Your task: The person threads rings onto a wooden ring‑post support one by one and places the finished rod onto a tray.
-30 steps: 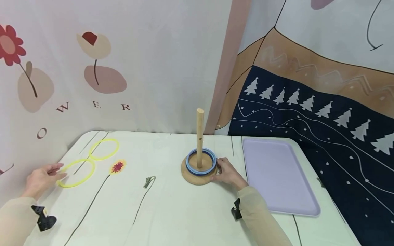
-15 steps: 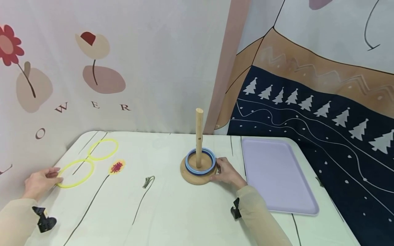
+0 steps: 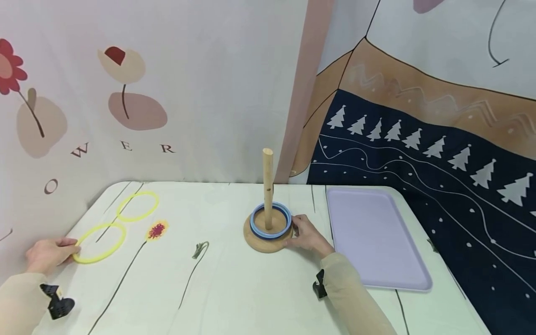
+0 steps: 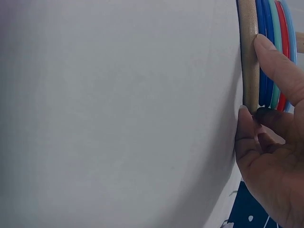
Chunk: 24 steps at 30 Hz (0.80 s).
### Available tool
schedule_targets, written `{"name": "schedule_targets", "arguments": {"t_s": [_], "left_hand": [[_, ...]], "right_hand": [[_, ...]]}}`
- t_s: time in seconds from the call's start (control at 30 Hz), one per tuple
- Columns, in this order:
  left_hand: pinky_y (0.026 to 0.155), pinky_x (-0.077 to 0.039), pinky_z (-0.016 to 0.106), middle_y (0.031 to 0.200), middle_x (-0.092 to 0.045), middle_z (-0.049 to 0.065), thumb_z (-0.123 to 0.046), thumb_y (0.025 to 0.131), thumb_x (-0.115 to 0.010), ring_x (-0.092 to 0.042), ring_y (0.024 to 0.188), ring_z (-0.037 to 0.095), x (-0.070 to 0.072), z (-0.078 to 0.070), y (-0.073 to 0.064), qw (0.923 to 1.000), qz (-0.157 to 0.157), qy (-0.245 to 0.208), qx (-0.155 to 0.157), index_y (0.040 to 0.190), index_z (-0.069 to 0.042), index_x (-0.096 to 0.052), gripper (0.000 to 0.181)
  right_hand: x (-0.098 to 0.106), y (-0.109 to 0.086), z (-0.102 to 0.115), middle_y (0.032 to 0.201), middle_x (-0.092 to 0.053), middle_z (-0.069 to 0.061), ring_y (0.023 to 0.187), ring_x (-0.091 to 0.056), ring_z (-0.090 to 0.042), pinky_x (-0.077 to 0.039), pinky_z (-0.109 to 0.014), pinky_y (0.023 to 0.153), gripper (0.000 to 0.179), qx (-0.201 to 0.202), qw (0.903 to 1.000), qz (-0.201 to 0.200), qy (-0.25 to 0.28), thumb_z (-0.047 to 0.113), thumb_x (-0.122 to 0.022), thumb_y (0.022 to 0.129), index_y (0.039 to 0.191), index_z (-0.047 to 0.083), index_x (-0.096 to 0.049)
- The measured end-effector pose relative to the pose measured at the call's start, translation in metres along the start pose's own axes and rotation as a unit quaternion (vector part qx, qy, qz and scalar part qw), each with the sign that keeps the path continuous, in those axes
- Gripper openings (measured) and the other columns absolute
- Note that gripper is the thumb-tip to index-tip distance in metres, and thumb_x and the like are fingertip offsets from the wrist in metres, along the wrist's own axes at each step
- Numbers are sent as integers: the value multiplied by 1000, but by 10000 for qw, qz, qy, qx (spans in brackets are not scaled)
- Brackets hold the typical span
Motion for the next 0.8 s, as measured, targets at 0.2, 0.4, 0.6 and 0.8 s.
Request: {"name": "schedule_targets", "arguments": {"t_s": [0.2,0.4,0.6,0.8], "left_hand": [[57,-38,30,70,-63,12,-4,85,-59,-55,66,21,2,-1,0,9998,-71,-156,122,115,15,-53,37],[54,-46,24,78,-66,15,-9,88,-59,-56,57,8,6,-9,3,9991,30,-419,-99,121,15,-50,42],[60,-56,23,125,-48,36,-10,91,-58,-52,61,-3,4,-37,2,9948,314,-891,-391,130,15,-42,49],[68,-57,25,131,-47,31,-14,92,-58,-52,61,-7,-3,-70,1,9922,284,-1139,-416,133,10,-44,50]], "right_hand": [[0,1,1,118,-42,-19,93,-44,-22,-44,-25,74,64,66,10000,-23,-13,8,-81,71,127,-5,-52],[0,0,2,116,-42,-18,91,-44,-21,-42,-22,71,61,90,10000,-10,-2,8,-81,71,124,-5,-53],[1,0,2,117,-41,-19,91,-45,-22,-42,-25,74,65,35,10000,-34,36,7,-81,71,127,-6,-52],[1,-1,1,118,-41,-20,92,-44,-22,-42,-24,74,66,39,10000,-35,37,7,-81,71,128,-6,-50]]}}
Point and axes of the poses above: each hand's wrist, its own y-axis towards the middle knuckle, its own x-axis out of the back of the hand, z = x × y, the point moved 6 cm from there along y, towards the middle knuckle
